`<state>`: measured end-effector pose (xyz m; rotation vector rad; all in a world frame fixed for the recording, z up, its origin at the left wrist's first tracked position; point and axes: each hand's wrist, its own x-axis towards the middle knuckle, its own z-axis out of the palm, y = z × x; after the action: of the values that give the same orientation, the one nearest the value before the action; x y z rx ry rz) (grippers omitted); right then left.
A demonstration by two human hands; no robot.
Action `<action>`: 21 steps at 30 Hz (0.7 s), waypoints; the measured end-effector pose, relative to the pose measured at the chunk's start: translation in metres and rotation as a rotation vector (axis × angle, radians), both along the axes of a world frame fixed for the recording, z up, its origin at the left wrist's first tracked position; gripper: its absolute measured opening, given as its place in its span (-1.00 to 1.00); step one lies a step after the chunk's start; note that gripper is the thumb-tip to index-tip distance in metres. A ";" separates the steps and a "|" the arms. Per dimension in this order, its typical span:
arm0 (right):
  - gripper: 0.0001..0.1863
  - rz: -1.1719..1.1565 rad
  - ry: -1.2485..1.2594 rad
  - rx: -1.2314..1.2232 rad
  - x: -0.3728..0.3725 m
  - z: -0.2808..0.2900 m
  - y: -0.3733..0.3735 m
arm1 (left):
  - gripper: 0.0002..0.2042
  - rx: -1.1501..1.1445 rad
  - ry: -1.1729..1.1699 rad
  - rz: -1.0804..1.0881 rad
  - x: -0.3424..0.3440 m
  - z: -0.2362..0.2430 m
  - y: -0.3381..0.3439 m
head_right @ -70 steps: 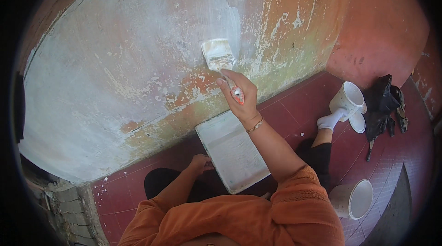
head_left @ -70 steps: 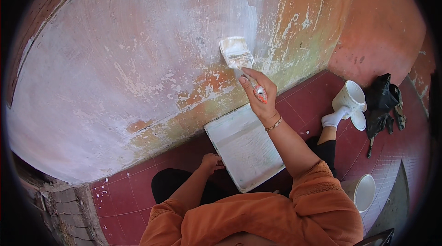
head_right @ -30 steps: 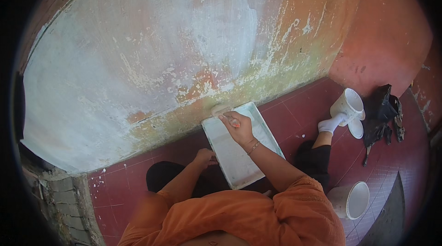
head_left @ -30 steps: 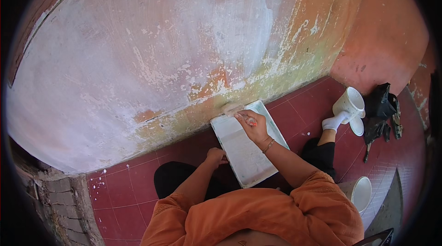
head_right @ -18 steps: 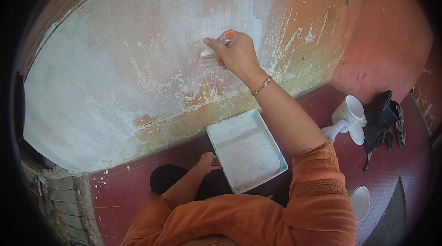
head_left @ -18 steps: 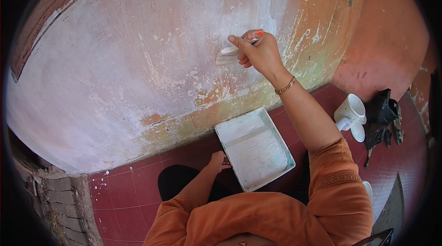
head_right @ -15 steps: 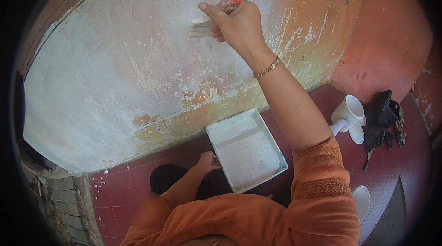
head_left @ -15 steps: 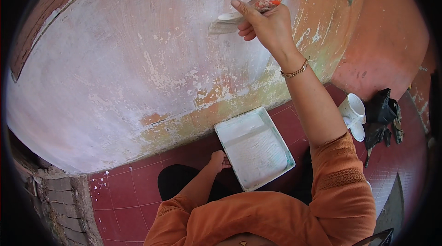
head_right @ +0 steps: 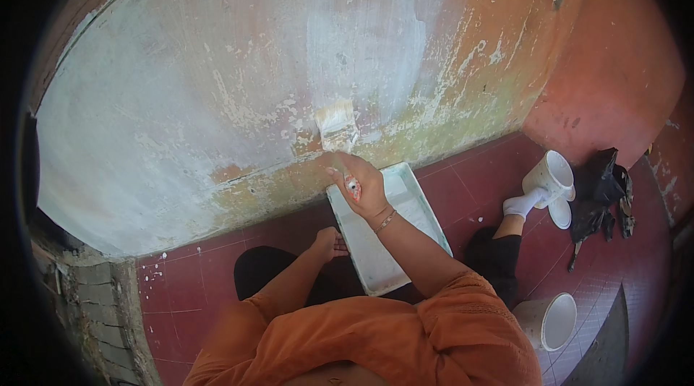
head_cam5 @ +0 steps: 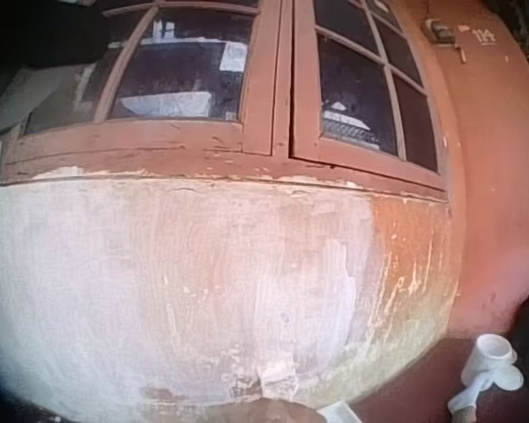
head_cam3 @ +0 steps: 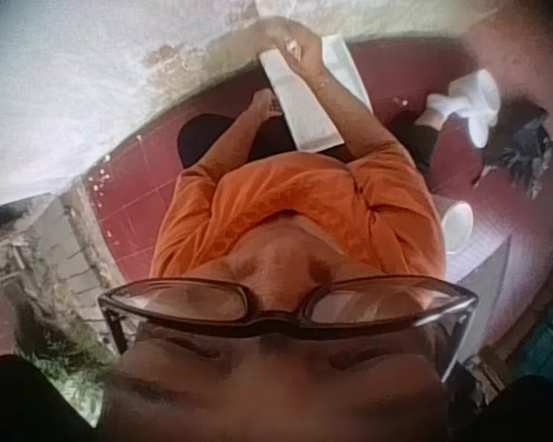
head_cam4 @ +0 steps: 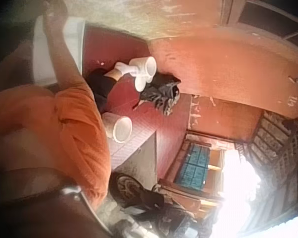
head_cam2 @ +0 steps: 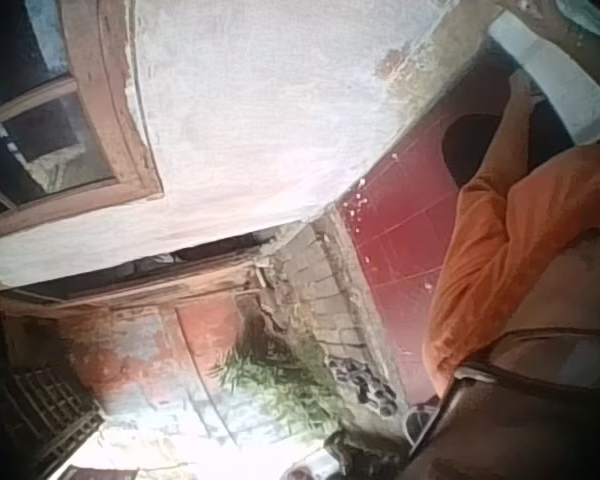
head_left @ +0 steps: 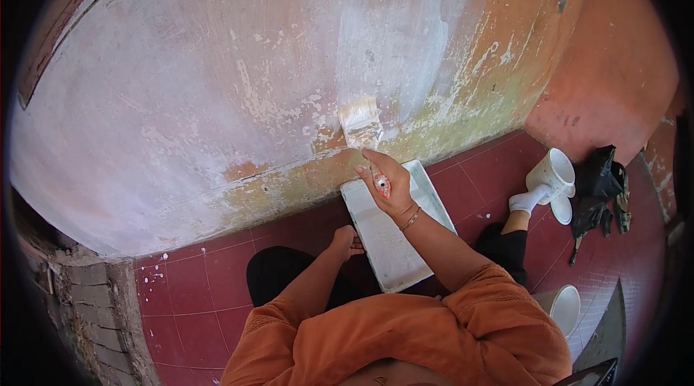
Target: The person paints a wall using a brush. They dip the brush into a white paint tray on the floor, wipe the excess paint, and then apply vertical strokes to an orange exterior wall, covering a rectangular section.
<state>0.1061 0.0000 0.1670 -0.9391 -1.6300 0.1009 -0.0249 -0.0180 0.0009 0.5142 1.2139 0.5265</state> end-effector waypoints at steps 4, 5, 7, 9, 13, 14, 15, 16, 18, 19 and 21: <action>-0.69 0.021 0.052 -0.154 0.005 -0.036 -0.019 | -0.69 0.029 -0.009 -0.011 -0.003 0.004 -0.004; -0.70 0.016 0.086 -0.281 0.008 -0.042 -0.021 | -0.69 0.031 -0.013 -0.010 -0.003 0.006 -0.004; -0.70 0.008 0.117 -0.406 0.010 -0.044 -0.019 | -0.70 0.040 0.010 -0.011 -0.001 0.009 -0.005; -0.69 0.002 0.191 -0.562 0.015 -0.036 -0.007 | -0.70 0.048 0.014 -0.017 0.000 0.015 -0.004; -0.69 0.016 0.263 -0.490 0.009 0.040 0.034 | -0.72 0.043 0.018 0.004 -0.002 0.014 -0.007; -0.69 0.041 0.301 -0.475 0.007 0.073 0.033 | -0.72 0.043 0.018 0.003 -0.002 0.011 -0.005; -0.69 0.066 0.337 -0.459 0.006 0.107 0.029 | -0.73 0.036 0.009 0.001 -0.002 0.006 -0.003; -0.68 0.081 0.365 -0.400 0.006 0.133 0.027 | -0.73 0.025 0.001 0.002 -0.002 0.003 -0.002; -0.69 0.092 0.430 -0.253 0.008 0.173 0.018 | -0.73 0.027 -0.002 -0.005 -0.001 0.003 -0.003; -0.71 0.100 0.467 -0.166 0.007 0.186 0.014 | -0.72 0.034 -0.003 -0.004 -0.003 0.003 -0.003; -0.73 0.133 0.463 0.032 0.005 0.199 0.011 | -0.72 0.038 0.004 -0.012 -0.004 -0.002 -0.002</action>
<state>0.1114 0.0111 0.3663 -0.7173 -1.2567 0.3562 -0.0288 -0.0201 -0.0014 0.5541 1.2055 0.5398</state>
